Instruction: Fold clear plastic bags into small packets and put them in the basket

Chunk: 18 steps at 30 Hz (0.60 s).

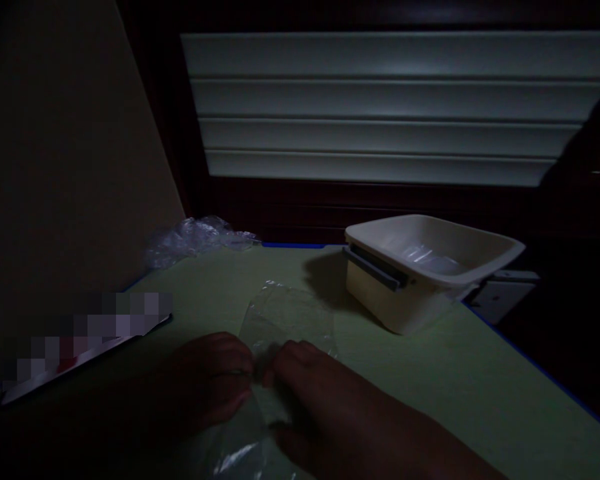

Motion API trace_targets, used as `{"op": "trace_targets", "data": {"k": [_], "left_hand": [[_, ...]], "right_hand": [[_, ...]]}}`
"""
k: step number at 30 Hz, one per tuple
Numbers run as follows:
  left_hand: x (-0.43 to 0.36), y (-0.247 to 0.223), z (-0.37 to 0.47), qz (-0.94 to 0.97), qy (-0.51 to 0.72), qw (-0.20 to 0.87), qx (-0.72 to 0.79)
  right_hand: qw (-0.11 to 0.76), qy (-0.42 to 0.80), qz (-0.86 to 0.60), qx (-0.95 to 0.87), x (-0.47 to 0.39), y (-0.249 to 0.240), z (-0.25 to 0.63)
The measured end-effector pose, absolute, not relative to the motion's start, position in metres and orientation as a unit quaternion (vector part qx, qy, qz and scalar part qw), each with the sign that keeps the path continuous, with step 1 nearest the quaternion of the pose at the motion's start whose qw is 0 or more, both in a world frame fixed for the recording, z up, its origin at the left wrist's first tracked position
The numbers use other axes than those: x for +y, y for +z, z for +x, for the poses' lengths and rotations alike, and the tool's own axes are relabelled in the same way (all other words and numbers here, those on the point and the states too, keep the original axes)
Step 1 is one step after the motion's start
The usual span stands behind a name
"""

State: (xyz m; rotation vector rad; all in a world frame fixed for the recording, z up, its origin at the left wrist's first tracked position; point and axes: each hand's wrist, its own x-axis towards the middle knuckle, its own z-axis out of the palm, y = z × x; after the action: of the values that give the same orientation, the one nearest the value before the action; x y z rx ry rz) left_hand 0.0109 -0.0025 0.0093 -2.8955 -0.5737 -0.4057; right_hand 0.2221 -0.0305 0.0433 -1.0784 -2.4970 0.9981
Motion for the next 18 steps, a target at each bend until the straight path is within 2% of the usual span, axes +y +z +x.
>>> {"op": "trace_targets", "data": {"k": [7,13,18], "left_hand": [[-0.002,0.0081,0.01,-0.968,-0.12,0.059,-0.21],[-0.0022,0.0091,0.0107,-0.967,-0.139,0.078,-0.198],[-0.0027,0.0079,0.0104,-0.966,-0.16,0.076,-0.19]], "right_hand": [[0.108,0.273,-0.37,-0.881,-0.0326,0.0418,0.2144],[0.106,0.235,-0.31,-0.915,-0.031,0.0377,0.2138],[0.123,0.255,-0.314,-0.906,-0.0307,0.0392,0.2144]]}}
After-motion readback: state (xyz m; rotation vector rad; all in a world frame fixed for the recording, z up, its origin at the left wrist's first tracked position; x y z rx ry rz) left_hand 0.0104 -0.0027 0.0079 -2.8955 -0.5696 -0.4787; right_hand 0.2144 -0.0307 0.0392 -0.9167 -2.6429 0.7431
